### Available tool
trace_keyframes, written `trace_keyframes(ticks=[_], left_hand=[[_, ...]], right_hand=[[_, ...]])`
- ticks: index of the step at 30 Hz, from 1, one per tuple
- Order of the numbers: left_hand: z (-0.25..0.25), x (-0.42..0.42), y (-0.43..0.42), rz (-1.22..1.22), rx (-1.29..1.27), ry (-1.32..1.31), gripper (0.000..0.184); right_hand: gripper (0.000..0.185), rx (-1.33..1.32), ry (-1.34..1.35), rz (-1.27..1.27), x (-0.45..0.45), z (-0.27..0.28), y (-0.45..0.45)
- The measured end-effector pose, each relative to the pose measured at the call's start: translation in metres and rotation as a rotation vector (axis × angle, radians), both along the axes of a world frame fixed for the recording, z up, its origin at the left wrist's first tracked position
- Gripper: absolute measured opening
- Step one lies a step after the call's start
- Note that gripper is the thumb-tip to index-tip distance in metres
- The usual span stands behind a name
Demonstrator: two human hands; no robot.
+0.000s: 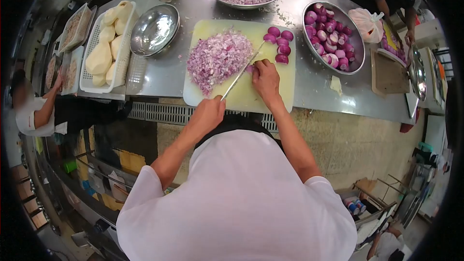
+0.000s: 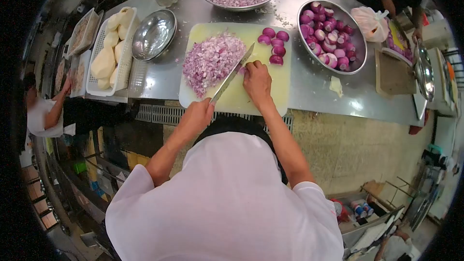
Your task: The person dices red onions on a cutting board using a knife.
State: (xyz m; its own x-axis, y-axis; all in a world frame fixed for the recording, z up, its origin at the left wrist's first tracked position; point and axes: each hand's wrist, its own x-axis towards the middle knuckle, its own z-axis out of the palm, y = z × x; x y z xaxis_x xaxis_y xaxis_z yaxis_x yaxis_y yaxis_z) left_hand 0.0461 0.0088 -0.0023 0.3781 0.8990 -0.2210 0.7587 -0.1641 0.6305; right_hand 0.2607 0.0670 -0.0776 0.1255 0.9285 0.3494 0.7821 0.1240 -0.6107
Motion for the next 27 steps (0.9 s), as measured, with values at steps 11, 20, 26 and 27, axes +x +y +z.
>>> trace_keyframes(ticks=[11, 20, 26, 27], left_hand=[[-0.008, -0.005, -0.001, -0.037, 0.036, 0.085, 0.026], [0.007, 0.000, 0.001, -0.075, -0.027, 0.060, 0.025], [-0.002, -0.002, 0.004, -0.068, 0.010, 0.064, 0.024], [0.003, 0.002, 0.001, -0.072, 0.008, 0.060, 0.024]], right_hand=[[0.016, -0.004, -0.030, 0.017, -0.001, -0.002, -0.004], [0.015, 0.045, -0.022, -0.003, 0.005, -0.007, -0.005], [0.015, 0.067, 0.028, 0.005, 0.002, -0.003, -0.007], [0.015, 0.066, 0.034, 0.007, 0.003, -0.004, -0.008]])
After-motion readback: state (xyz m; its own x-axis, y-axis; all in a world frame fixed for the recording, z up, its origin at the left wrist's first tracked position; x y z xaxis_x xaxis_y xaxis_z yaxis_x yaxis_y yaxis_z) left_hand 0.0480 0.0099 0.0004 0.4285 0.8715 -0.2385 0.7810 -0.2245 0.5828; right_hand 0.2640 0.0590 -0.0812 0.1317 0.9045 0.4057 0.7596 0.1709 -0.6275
